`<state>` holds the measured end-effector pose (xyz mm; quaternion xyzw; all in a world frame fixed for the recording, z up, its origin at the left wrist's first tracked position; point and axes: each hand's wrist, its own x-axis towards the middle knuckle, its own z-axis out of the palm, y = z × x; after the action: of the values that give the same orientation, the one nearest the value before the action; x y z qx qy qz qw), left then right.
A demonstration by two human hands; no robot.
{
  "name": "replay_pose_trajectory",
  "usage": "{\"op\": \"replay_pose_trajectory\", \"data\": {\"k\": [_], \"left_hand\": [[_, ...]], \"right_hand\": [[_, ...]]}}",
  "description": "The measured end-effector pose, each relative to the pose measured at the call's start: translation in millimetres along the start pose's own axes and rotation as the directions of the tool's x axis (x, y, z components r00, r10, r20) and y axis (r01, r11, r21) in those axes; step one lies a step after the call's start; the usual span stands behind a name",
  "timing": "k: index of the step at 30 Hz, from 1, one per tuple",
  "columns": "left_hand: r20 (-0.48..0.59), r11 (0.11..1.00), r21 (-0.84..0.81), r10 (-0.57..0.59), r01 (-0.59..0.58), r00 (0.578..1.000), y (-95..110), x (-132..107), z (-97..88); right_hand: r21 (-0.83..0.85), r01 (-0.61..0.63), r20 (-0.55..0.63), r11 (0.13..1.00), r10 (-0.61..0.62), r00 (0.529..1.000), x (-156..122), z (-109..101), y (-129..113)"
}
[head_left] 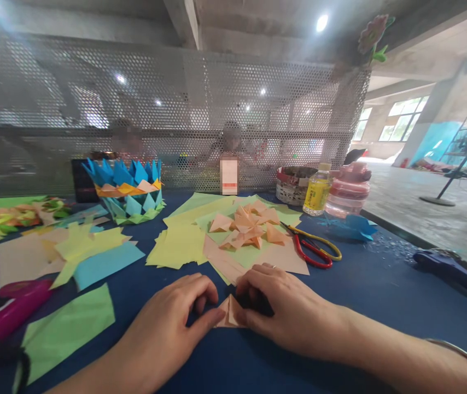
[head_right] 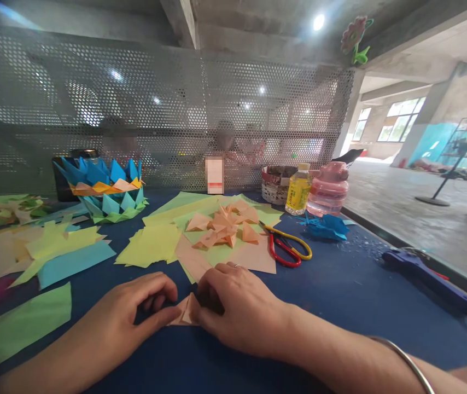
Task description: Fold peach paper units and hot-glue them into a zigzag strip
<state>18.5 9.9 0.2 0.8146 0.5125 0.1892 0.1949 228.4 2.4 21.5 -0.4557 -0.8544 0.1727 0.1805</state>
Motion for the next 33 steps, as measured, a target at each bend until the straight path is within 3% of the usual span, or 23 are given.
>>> {"op": "replay_pose_trajectory", "data": {"k": [11,16,20,27,33], "left_hand": [[0.004,0.997,-0.039,0.071,-0.071,0.997,0.2,-0.5,-0.9],[0.025,0.976,-0.179,0.129,-0.122,0.991,4.6,-2.1,-3.5],[-0.028,0.955,-0.248,0.163,-0.165,0.986,5.4,-3.7,-3.0],[-0.118,0.934,-0.223,0.258,-0.278,0.959,0.9,-6.3,-3.1],[-0.116,0.938,-0.212,0.253,-0.273,0.96,0.7,-5.4,-2.4]], "right_hand": [[0.053,0.038,-0.001,0.998,-0.038,0.999,-0.9,1.2,-0.3],[0.157,-0.016,-0.002,0.988,0.016,1.0,-1.8,3.0,-1.1],[0.241,-0.031,0.02,0.97,0.027,0.999,-0.9,3.5,-3.3],[0.09,0.127,-0.113,0.988,-0.117,0.987,0.0,3.4,-2.6],[0.097,0.13,-0.138,0.987,-0.116,0.984,0.1,3.4,-3.1]]}}
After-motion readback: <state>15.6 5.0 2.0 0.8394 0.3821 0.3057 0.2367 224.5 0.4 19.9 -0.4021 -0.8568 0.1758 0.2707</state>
